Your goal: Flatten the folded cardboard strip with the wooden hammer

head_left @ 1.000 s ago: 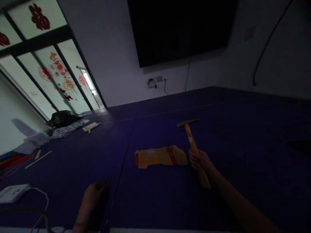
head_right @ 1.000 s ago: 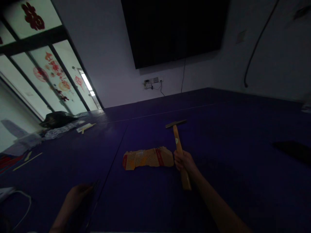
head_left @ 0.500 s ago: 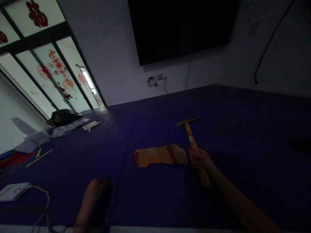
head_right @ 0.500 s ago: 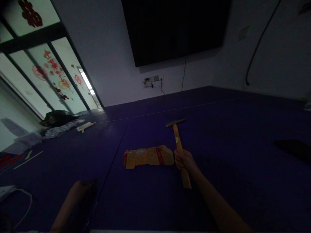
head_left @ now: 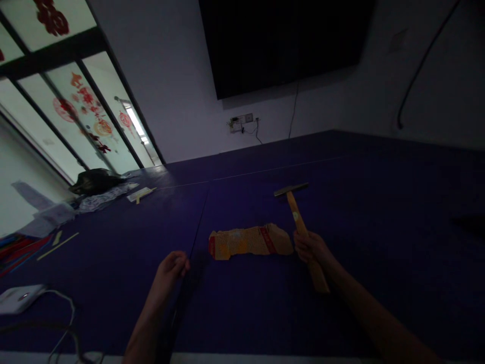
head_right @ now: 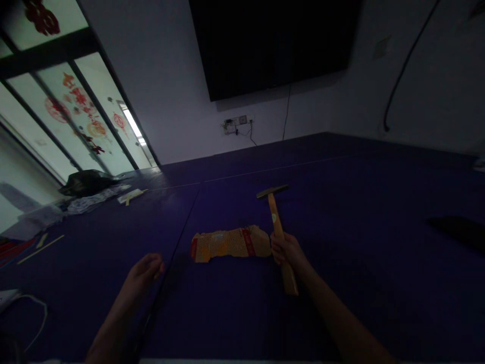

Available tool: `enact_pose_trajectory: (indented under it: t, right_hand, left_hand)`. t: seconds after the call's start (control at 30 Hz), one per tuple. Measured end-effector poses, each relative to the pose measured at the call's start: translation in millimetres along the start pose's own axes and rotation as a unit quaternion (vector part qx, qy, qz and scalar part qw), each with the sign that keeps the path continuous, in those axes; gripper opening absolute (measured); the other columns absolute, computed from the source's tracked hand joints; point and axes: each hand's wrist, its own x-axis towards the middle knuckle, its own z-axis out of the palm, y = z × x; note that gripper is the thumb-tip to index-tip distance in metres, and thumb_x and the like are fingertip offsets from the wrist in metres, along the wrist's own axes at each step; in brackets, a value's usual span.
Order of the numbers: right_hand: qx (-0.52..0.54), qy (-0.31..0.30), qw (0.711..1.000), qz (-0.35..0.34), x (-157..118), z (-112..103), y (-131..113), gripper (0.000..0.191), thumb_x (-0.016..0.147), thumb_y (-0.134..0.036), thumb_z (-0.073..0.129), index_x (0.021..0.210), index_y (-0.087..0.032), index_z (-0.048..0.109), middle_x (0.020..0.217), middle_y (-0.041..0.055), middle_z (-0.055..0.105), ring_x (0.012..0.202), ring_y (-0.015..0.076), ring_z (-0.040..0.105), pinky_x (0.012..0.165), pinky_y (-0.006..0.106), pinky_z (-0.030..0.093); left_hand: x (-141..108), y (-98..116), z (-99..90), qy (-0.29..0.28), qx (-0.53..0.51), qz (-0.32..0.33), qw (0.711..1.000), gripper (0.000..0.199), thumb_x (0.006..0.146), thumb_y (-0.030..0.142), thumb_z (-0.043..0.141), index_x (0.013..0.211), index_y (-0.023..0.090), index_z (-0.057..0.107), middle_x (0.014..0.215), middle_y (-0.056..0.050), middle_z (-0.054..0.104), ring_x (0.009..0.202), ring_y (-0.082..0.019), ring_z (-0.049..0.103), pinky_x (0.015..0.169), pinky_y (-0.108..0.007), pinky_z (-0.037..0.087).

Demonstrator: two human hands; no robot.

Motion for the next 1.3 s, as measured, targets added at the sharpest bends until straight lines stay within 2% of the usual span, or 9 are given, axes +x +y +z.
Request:
enact_pose_trajectory:
  t: [0.13,0.23,0.37,0.5,0.6,0.77,1.07,1.2,1.3]
  right_hand:
    - [-0.012,-0.001,1.0,0.006,-1.4,5.0,1.6,0.041,0.047,-0.039,0.072,0.065,-0.02,0.041,0.036,-0.014,0.035,0.022,0.0015,0.028,0.024,0.017,0.025]
    - [-0.023,-0.001,1.0,0.008,-2.3,8.4,3.0,0.042,0.046,-0.04,0.073,0.064,-0.02,0.04,0.036,-0.0136,0.036,0.022,0.0018,0.029,0.024,0.017,0.026]
    - [-0.041,0.002,0.999,0.015,-3.0,11.3,3.4,0.041,0.045,-0.039,0.072,0.063,-0.019,0.041,0.036,-0.0123,0.038,0.022,0.0025,0.03,0.024,0.018,0.026]
    - [-0.052,0.006,0.999,0.015,-3.1,12.6,4.2,0.039,0.046,-0.04,0.07,0.064,-0.019,0.041,0.036,-0.0123,0.037,0.022,0.0027,0.03,0.024,0.019,0.025]
    - [-0.054,0.006,0.998,0.009,-4.0,12.7,5.3,0.039,0.048,-0.041,0.068,0.064,-0.02,0.04,0.036,-0.0126,0.036,0.022,0.0029,0.03,0.024,0.019,0.026]
    - [-0.057,0.0,0.998,0.012,-7.9,13.3,4.4,0.04,0.049,-0.043,0.069,0.063,-0.02,0.04,0.036,-0.0125,0.036,0.023,0.0028,0.03,0.024,0.018,0.027]
    - [-0.065,-0.017,0.997,0.032,-12.1,13.8,7.4,0.042,0.048,-0.044,0.071,0.062,-0.019,0.04,0.038,-0.0123,0.037,0.022,0.0017,0.029,0.023,0.018,0.028]
    - [-0.092,-0.029,0.995,0.027,-11.9,13.5,8.0,0.039,0.052,-0.044,0.067,0.065,-0.02,0.04,0.04,-0.0122,0.038,0.023,0.0019,0.029,0.024,0.018,0.029]
    - [-0.143,-0.034,0.989,0.011,-19.9,17.9,-1.5,0.034,0.057,-0.044,0.062,0.068,-0.02,0.04,0.04,-0.0125,0.036,0.023,0.0028,0.028,0.025,0.019,0.029]
  left_hand:
    - [20.7,13.7,51.3,-0.109,-0.063,0.014,0.992,0.037,0.062,0.041,0.068,0.083,0.012,0.06,0.064,-0.002,0.06,0.053,-0.009,0.049,0.053,-0.02,0.04]
    - [42.4,18.4,92.5,-0.164,-0.016,0.054,0.985,0.029,0.066,0.037,0.063,0.081,0.012,0.063,0.071,-0.005,0.063,0.059,-0.01,0.053,0.058,-0.021,0.042]
    - [67.8,10.6,142.1,-0.177,0.041,0.072,0.981,0.021,0.068,0.031,0.061,0.068,0.011,0.067,0.065,-0.004,0.064,0.059,-0.011,0.055,0.058,-0.022,0.042]
    - [79.0,-5.6,170.5,-0.167,0.109,0.107,0.974,0.017,0.069,0.028,0.062,0.065,0.013,0.069,0.065,-0.002,0.066,0.064,-0.014,0.057,0.059,-0.023,0.04]
    - [79.0,-15.8,178.5,-0.167,0.154,0.13,0.965,0.013,0.07,0.024,0.062,0.066,0.014,0.071,0.067,-0.001,0.068,0.066,-0.015,0.058,0.063,-0.025,0.041]
    - [74.8,-24.0,181.7,-0.163,0.204,0.159,0.952,0.01,0.071,0.021,0.064,0.066,0.017,0.07,0.074,-0.002,0.069,0.071,-0.015,0.059,0.069,-0.025,0.042]
    - [72.4,-26.0,184.9,-0.13,0.252,0.168,0.944,0.005,0.07,0.016,0.067,0.074,0.017,0.07,0.074,-0.001,0.068,0.072,-0.014,0.06,0.07,-0.024,0.041]
    - [72.3,-25.3,185.1,-0.123,0.265,0.174,0.94,0.001,0.069,0.017,0.069,0.069,0.017,0.069,0.076,-0.001,0.067,0.075,-0.014,0.059,0.071,-0.024,0.041]
    - [72.3,-23.8,185.6,-0.121,0.27,0.173,0.94,0.003,0.069,0.018,0.07,0.067,0.015,0.069,0.077,-0.002,0.067,0.075,-0.014,0.059,0.071,-0.024,0.041]
